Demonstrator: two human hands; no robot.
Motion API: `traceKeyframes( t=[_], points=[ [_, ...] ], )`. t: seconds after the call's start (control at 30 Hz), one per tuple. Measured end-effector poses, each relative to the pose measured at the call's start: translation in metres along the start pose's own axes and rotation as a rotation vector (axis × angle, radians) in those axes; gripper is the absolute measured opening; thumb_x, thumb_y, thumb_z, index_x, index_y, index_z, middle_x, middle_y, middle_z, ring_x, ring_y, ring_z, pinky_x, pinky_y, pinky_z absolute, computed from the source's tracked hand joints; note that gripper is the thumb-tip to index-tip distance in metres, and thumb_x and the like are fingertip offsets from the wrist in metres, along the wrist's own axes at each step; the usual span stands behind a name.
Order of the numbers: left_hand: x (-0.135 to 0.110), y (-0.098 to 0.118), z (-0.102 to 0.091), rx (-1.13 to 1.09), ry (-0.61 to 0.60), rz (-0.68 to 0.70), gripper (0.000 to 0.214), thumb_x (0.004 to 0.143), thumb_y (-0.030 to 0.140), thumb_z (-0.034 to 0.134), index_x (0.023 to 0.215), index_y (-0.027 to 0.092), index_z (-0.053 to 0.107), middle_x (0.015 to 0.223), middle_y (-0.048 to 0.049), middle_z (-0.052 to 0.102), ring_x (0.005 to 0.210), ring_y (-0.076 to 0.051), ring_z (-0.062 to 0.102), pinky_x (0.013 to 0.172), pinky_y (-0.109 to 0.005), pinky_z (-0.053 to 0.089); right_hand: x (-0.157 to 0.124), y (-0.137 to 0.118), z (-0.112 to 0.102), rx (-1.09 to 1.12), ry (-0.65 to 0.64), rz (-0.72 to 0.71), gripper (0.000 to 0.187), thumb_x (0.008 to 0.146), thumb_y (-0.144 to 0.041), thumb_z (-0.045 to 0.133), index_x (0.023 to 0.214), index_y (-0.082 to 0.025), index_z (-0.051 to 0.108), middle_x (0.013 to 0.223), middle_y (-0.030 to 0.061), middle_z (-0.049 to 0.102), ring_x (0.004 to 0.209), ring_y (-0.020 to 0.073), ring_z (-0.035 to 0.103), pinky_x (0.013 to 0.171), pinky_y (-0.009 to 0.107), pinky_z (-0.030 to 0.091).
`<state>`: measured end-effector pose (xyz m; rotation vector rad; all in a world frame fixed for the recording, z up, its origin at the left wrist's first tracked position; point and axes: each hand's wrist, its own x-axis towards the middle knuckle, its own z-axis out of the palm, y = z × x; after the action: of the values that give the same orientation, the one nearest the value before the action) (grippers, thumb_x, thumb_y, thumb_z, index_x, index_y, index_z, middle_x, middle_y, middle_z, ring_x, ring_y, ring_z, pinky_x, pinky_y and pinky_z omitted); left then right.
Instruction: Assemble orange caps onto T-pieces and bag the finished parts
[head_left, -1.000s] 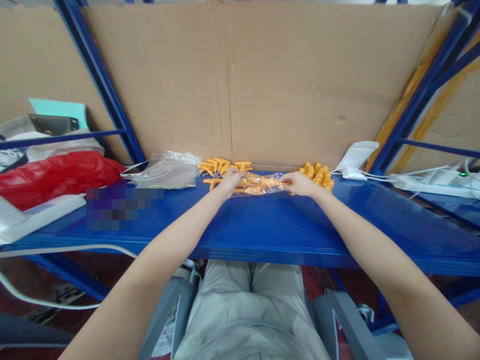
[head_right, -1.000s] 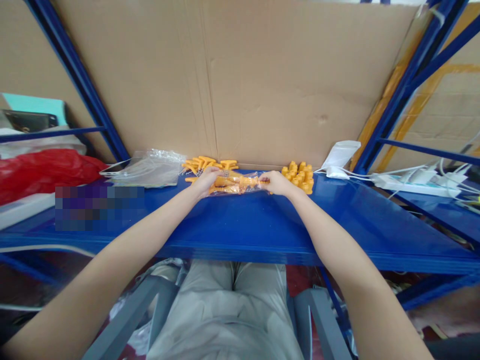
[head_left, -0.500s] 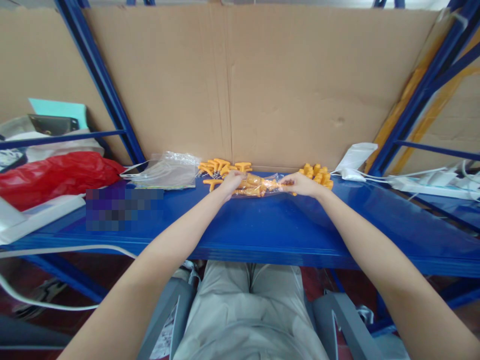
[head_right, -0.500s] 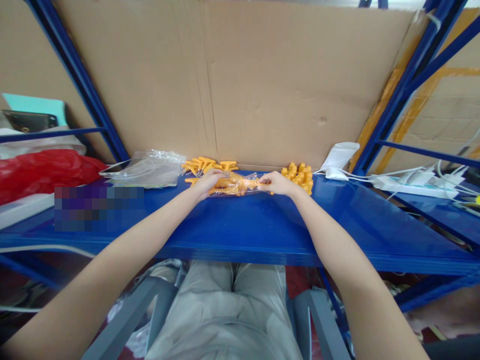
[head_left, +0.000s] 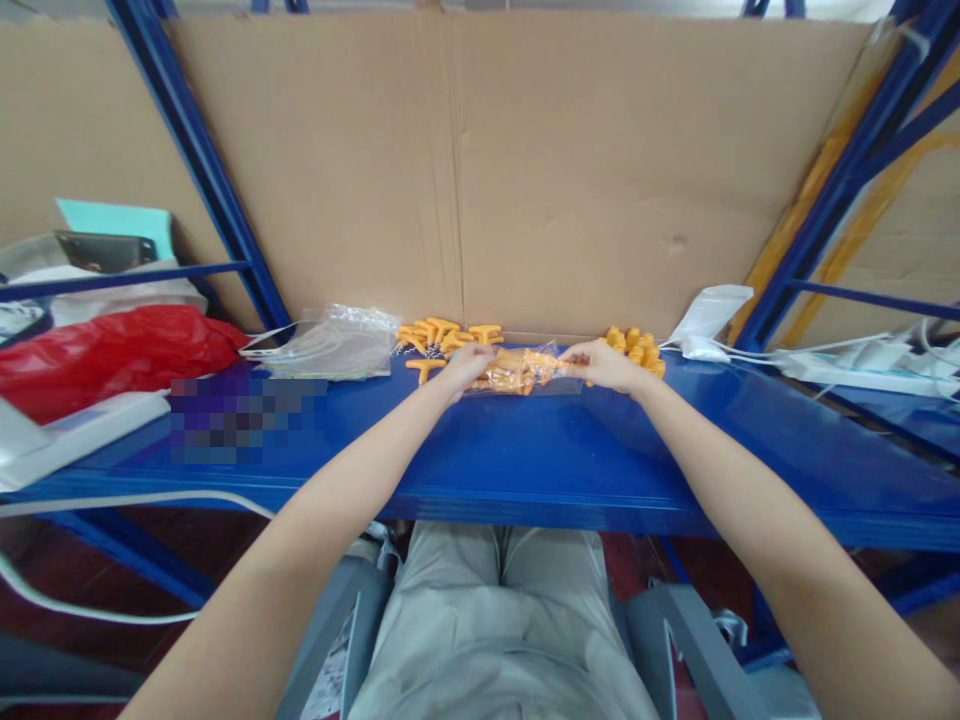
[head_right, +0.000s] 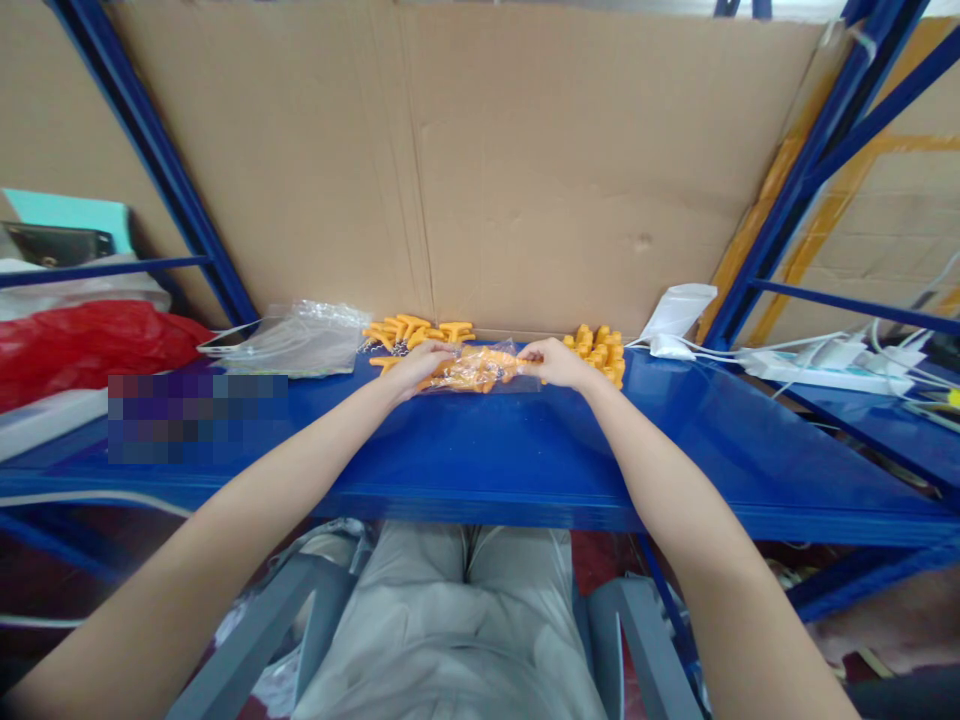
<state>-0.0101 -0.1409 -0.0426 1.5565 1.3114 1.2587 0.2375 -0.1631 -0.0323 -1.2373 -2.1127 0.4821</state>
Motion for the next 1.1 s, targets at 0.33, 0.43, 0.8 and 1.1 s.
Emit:
traceKeyframes(
  t=[0.33, 0.43, 0.8, 1.1],
  points=[
    [-0.007, 0.006, -0.001, -0.015, -0.010, 0.047, 0.009, 0.067, 0.010, 0.063, 0.066, 0.019, 0.060, 0.079, -0.0048, 0.067, 0.092, -0.023, 0.064, 0.092, -0.036, 0.048, 0.000, -0.002, 0.012, 0.087, 0.001, -0.010, 0.028, 0.070, -0.041, 0.071, 0.077, -0.014, 0.075, 0.078, 0.0061, 0.074, 0.067, 0.0159, 0.063, 0.064, 0.027, 0.051],
    [-0.003, 0.004, -0.002, 0.035, -0.004, 0.069, 0.008, 0.069, 0.013, 0.064, 0.072, 0.019, 0.060, 0.084, -0.0044, 0.067, 0.096, -0.023, 0.064, 0.095, -0.035, 0.047, 0.000, -0.002, 0.018, 0.139, -0.065, -0.022, 0.029, 0.068, -0.041, 0.072, 0.077, -0.014, 0.075, 0.074, 0.0045, 0.073, 0.061, 0.0135, 0.061, 0.060, 0.025, 0.050],
    [-0.011, 0.036, 0.004, 0.535, -0.488, 0.794, 0.036, 0.077, 0.009, 0.057, 0.105, 0.026, 0.071, 0.138, -0.0053, 0.060, 0.134, -0.023, 0.047, 0.116, -0.042, 0.029, 0.000, -0.008, 0.028, -0.050, -0.029, -0.072, 0.012, 0.073, -0.025, 0.064, 0.070, -0.016, 0.073, 0.065, 0.0008, 0.070, 0.059, 0.0155, 0.062, 0.059, 0.024, 0.048],
    [0.016, 0.066, 0.037, 0.759, -0.654, 0.863, 0.037, 0.062, 0.010, 0.071, 0.096, 0.024, 0.073, 0.126, -0.0069, 0.066, 0.124, -0.028, 0.053, 0.106, -0.037, 0.036, 0.004, -0.007, 0.037, 0.022, 0.078, -0.016, 0.007, 0.068, -0.019, 0.066, 0.067, -0.015, 0.071, 0.063, 0.0027, 0.071, 0.059, 0.0163, 0.062, 0.056, 0.025, 0.049]
  ],
)
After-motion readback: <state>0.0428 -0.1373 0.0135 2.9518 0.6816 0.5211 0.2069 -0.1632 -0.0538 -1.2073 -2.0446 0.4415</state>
